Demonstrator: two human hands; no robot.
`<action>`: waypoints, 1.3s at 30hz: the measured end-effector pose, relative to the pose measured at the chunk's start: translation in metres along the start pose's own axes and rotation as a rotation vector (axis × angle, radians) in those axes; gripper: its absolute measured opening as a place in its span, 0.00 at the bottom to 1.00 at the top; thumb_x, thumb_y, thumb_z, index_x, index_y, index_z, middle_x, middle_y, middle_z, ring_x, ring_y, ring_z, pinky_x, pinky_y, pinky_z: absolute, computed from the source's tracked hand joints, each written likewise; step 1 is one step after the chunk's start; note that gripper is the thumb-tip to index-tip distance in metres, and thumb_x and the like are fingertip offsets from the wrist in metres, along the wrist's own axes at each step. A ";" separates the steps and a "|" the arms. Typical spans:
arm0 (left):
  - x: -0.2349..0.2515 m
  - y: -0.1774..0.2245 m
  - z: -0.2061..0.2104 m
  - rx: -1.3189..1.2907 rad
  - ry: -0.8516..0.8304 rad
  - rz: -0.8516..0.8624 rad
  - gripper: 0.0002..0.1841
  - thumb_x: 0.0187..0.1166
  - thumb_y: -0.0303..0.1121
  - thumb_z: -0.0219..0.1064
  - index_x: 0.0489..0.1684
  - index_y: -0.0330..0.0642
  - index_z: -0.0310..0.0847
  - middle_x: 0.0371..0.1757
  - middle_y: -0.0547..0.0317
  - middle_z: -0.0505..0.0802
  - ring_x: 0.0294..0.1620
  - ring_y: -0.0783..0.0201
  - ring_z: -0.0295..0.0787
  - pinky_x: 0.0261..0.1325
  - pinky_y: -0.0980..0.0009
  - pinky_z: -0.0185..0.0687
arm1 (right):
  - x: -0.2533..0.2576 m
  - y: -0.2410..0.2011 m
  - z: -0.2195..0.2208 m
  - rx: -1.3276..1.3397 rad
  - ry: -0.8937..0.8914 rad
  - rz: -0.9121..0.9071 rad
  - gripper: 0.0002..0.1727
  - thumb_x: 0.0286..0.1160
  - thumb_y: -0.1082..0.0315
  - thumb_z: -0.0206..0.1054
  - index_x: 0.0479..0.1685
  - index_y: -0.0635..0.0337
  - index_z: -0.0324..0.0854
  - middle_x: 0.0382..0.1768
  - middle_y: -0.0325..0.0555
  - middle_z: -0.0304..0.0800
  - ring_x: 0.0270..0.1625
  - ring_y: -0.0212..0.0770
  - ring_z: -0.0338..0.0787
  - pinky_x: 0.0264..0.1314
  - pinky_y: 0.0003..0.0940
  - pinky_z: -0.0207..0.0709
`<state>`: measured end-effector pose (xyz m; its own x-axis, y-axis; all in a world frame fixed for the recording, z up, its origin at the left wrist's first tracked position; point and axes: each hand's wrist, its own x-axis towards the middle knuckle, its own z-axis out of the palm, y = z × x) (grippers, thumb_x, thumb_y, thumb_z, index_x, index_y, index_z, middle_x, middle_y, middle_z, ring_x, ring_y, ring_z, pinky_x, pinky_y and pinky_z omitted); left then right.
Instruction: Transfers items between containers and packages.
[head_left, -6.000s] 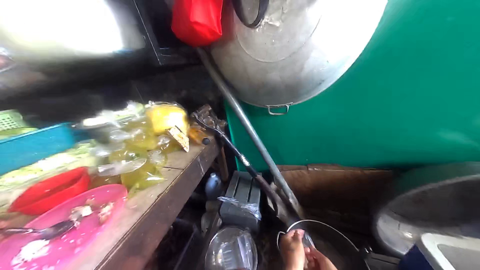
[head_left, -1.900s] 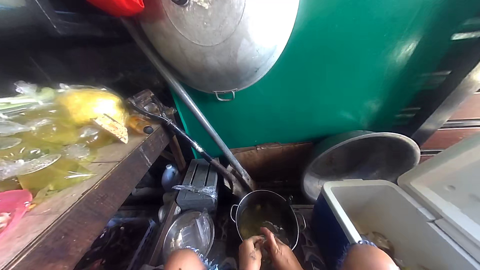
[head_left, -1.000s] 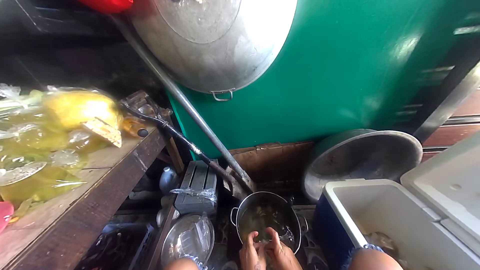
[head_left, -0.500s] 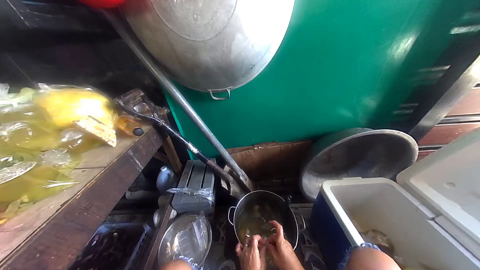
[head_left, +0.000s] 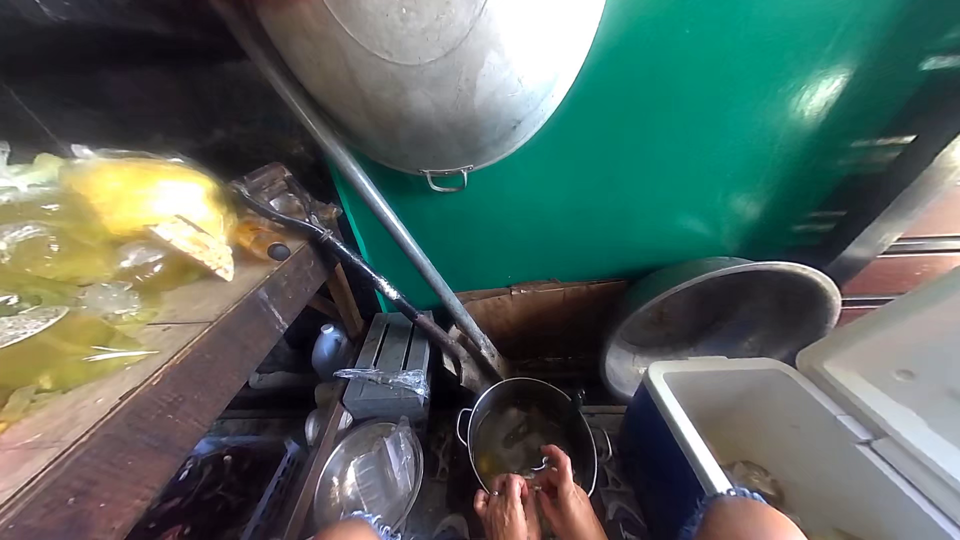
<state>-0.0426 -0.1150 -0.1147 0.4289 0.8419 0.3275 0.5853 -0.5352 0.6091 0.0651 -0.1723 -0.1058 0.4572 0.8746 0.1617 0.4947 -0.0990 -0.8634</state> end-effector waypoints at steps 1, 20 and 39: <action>0.000 0.001 0.001 -0.003 0.009 -0.009 0.05 0.68 0.31 0.71 0.30 0.39 0.87 0.37 0.50 0.94 0.46 0.49 0.92 0.64 0.41 0.68 | -0.001 0.000 0.001 -0.010 0.015 -0.011 0.38 0.70 0.78 0.68 0.83 0.76 0.56 0.39 0.53 0.95 0.41 0.49 0.97 0.52 0.49 0.89; 0.011 0.013 -0.010 -0.114 -0.238 -0.272 0.11 0.77 0.33 0.68 0.44 0.32 0.82 0.47 0.45 0.94 0.58 0.45 0.89 0.74 0.38 0.60 | 0.001 -0.016 0.007 0.020 0.120 0.380 0.41 0.66 0.74 0.73 0.82 0.73 0.59 0.36 0.53 0.96 0.38 0.51 0.96 0.49 0.52 0.88; 0.022 -0.023 -0.002 -0.485 -0.473 -0.188 0.13 0.77 0.32 0.67 0.45 0.27 0.77 0.49 0.41 0.91 0.59 0.48 0.85 0.75 0.37 0.60 | 0.016 -0.010 -0.011 0.054 -0.045 0.534 0.26 0.72 0.72 0.73 0.68 0.69 0.71 0.44 0.57 0.97 0.48 0.54 0.97 0.58 0.56 0.85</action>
<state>-0.0483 -0.0836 -0.1199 0.6682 0.7375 -0.0977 0.3534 -0.1991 0.9140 0.0758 -0.1623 -0.0892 0.6020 0.7287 -0.3264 0.1624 -0.5120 -0.8435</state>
